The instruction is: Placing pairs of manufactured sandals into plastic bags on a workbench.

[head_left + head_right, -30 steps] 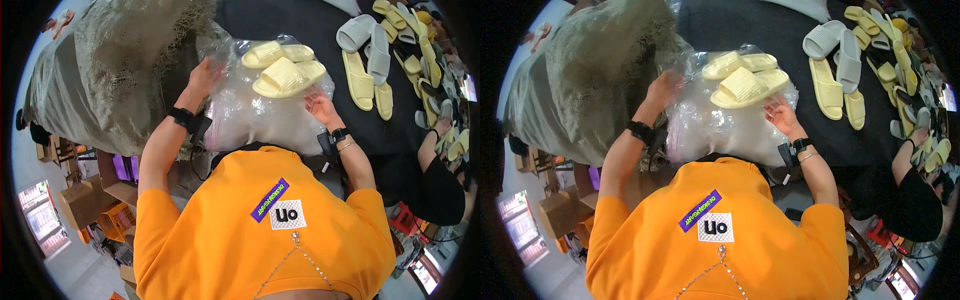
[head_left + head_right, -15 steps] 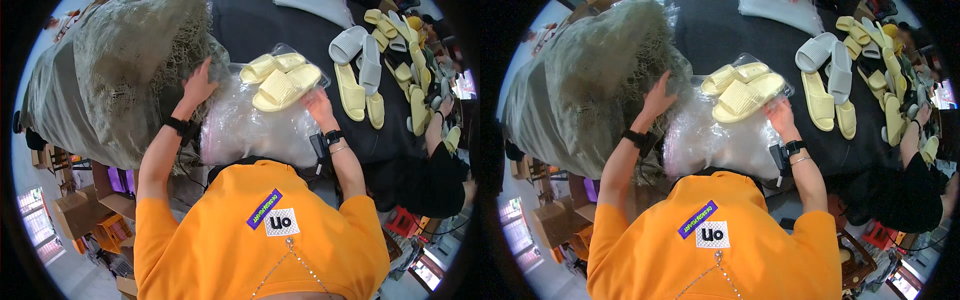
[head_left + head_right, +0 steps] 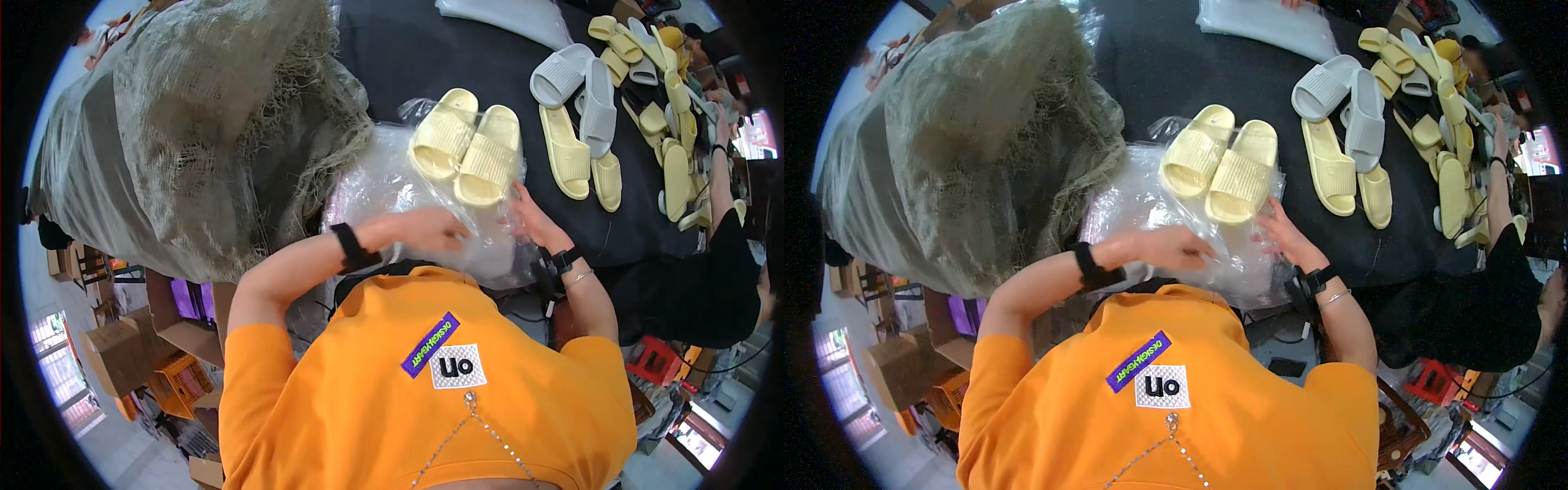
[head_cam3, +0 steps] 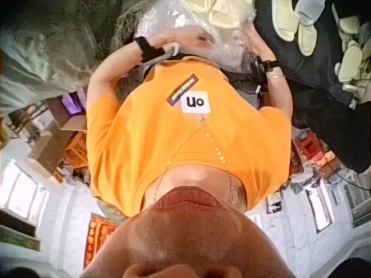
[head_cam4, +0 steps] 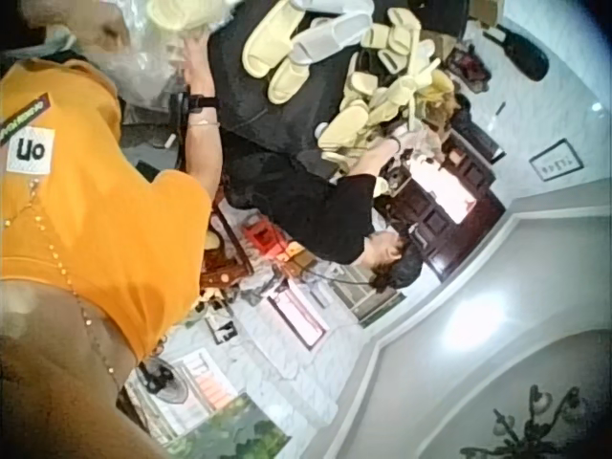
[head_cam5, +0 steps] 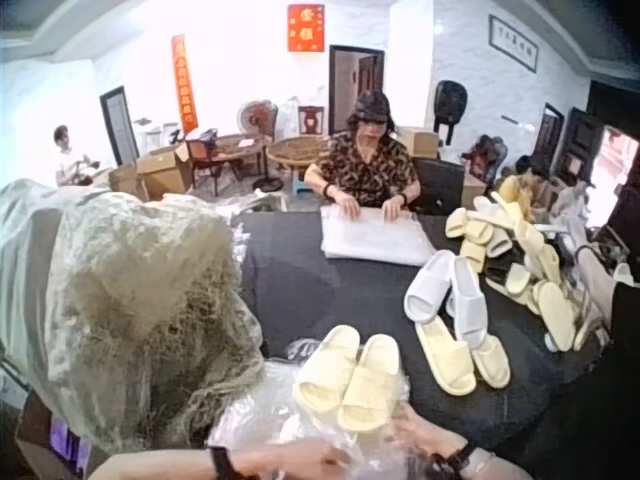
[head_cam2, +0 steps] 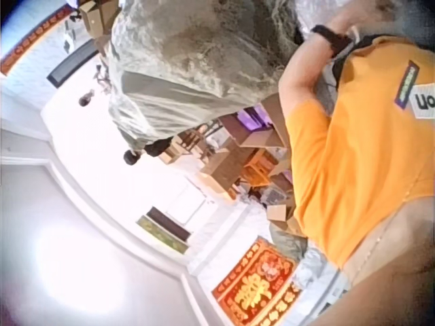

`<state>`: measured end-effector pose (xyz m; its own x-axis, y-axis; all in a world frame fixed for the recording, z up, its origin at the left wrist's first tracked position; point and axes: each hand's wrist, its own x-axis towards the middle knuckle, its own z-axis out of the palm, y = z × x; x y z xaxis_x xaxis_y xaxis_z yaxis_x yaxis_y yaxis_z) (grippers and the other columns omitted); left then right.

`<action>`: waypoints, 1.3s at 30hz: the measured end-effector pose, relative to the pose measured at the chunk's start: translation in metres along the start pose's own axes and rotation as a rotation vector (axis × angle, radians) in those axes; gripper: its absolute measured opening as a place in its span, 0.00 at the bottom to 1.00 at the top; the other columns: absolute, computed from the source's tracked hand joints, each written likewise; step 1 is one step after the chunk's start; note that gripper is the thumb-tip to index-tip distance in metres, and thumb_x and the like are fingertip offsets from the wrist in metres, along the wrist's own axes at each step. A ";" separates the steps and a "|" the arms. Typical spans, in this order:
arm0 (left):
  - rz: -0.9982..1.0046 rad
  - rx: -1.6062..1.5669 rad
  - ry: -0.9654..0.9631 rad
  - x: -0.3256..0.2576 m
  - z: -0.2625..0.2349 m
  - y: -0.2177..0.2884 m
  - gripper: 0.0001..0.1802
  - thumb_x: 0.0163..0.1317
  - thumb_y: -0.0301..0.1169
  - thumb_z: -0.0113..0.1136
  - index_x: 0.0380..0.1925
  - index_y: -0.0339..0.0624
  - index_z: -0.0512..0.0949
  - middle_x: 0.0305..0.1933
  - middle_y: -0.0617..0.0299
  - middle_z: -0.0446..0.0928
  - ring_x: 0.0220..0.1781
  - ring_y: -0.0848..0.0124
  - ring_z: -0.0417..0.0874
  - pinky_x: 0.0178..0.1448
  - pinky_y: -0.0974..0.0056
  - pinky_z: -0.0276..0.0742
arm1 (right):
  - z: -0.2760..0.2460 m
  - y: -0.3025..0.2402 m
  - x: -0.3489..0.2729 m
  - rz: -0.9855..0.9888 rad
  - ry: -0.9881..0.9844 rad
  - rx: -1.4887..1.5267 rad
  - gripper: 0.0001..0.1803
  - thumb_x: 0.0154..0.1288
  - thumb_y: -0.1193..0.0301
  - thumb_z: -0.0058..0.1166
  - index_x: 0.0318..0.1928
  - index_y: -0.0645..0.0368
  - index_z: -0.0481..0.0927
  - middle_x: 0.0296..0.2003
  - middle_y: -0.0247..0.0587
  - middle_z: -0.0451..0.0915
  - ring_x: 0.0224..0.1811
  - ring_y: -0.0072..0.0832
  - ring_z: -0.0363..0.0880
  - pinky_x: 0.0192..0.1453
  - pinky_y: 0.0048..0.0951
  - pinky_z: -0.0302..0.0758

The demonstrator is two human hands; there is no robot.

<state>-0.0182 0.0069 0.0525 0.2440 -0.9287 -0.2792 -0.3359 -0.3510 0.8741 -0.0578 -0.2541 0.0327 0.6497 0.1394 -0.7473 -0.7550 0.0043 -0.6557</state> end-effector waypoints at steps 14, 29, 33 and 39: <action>-0.502 0.703 0.564 -0.114 -0.137 -0.009 0.26 0.56 0.38 0.54 0.57 0.52 0.67 0.54 0.52 0.72 0.51 0.59 0.76 0.52 0.58 0.72 | -0.082 0.010 -0.008 -0.631 0.362 -1.620 0.43 0.46 0.86 0.47 0.64 0.40 0.58 0.37 0.38 0.71 0.37 0.35 0.74 0.39 0.38 0.69; 0.069 0.862 0.893 -0.029 -0.151 0.023 0.21 0.50 0.23 0.56 0.47 0.45 0.74 0.54 0.53 0.71 0.57 0.55 0.69 0.60 0.57 0.65 | -0.033 0.022 -0.030 -0.705 0.477 -1.404 0.37 0.50 0.63 0.56 0.63 0.44 0.60 0.61 0.44 0.58 0.64 0.42 0.55 0.62 0.50 0.52; -0.071 1.018 0.550 0.047 -0.111 -0.035 0.17 0.58 0.30 0.50 0.49 0.45 0.73 0.54 0.53 0.71 0.58 0.57 0.69 0.59 0.54 0.64 | -0.031 0.029 -0.028 -0.480 0.459 -1.471 0.43 0.48 0.57 0.60 0.65 0.41 0.55 0.66 0.48 0.47 0.69 0.47 0.43 0.64 0.62 0.42; -0.265 0.417 0.161 0.102 -0.087 -0.045 0.22 0.56 0.40 0.51 0.53 0.52 0.72 0.42 0.51 0.79 0.45 0.53 0.78 0.53 0.54 0.69 | -0.064 0.051 -0.035 -0.218 0.622 -1.220 0.56 0.42 0.46 0.62 0.68 0.39 0.44 0.68 0.53 0.37 0.70 0.52 0.35 0.63 0.68 0.34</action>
<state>0.1009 -0.0612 0.0189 0.4954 -0.7830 -0.3761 -0.5700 -0.6198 0.5395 -0.1136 -0.3220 0.0181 0.9187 -0.2130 -0.3325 -0.2900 -0.9355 -0.2020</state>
